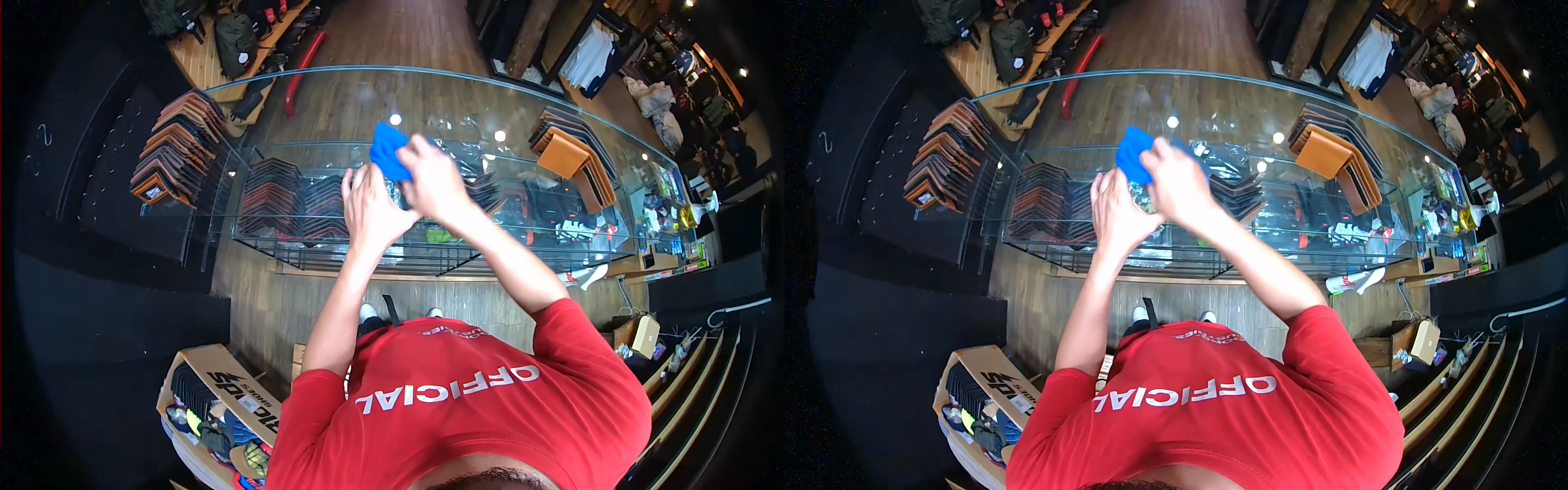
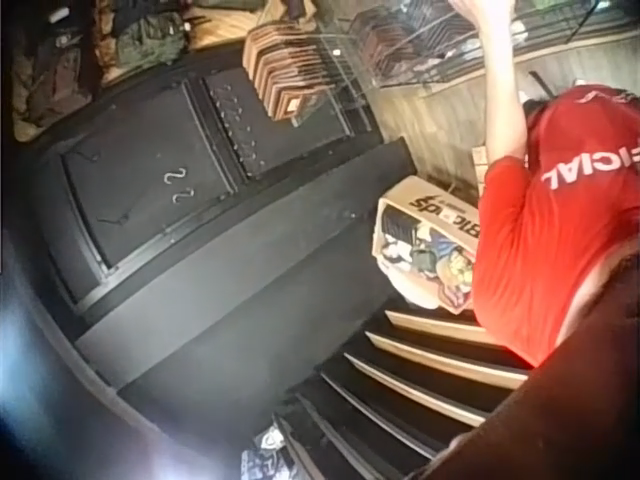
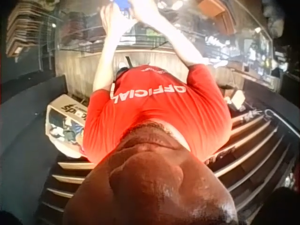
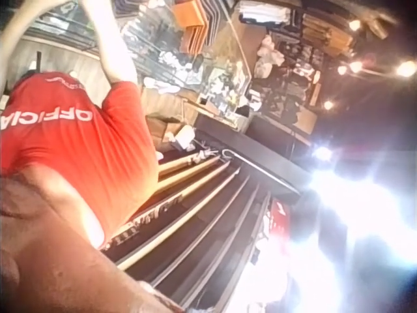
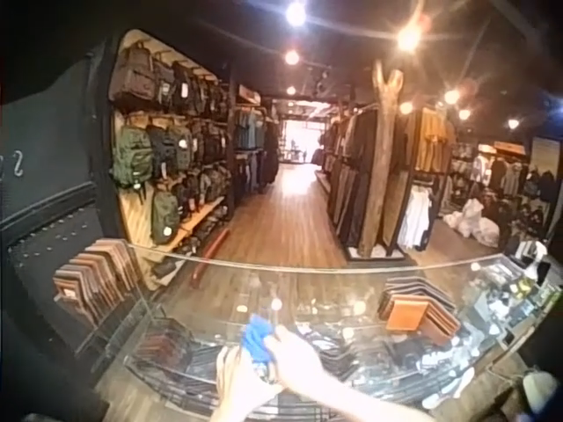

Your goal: Organizing and cleaning leather wallets on a glass display counter in a retail environment.

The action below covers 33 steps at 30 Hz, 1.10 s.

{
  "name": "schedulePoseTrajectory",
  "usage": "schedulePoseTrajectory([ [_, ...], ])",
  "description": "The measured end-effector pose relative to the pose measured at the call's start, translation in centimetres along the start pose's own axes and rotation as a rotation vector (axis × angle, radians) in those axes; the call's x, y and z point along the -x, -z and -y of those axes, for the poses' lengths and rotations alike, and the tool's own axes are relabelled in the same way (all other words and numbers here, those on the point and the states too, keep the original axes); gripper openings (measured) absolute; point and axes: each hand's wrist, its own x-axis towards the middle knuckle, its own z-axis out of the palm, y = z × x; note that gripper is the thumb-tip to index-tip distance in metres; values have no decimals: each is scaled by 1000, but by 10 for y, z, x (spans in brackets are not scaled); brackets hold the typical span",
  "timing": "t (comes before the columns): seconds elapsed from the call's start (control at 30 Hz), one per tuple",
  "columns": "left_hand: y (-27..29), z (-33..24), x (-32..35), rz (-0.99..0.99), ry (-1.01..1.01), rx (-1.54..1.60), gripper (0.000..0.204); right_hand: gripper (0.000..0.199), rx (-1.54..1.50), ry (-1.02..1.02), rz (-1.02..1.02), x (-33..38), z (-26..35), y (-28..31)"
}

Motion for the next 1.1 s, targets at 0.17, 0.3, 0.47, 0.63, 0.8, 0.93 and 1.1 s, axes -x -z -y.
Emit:
schedulePoseTrajectory([
  [0.17, 1, 4, 4, -29, -60, 31, 67, 35, -168, 11, 177, 28, -19, 36],
  [0.3, 10, -6, -5, 60, 2, 42, 64, 37, 70, -177, 49, 6, -49, 48],
  [0.47, 11, -7, -3, 90, 47, 61, 98, 34, 7, -102, -92, -9, -19, 13],
  [0.63, 6, -1, 1, 37, 58, 81, 108, 34, -263, -22, 215, 22, 12, 30],
  [0.8, 5, -1, -7, 79, 62, 73, 131, 39, -8, -164, 267, 37, -62, 71],
  [0.93, 6, -1, -10, 96, -4, 53, 121, 43, -82, -345, -60, 24, -99, 70],
  [1.1, 7, 9, -2, 118, -61, 0, 93, 41, -508, -106, 134, -6, -91, 11],
])
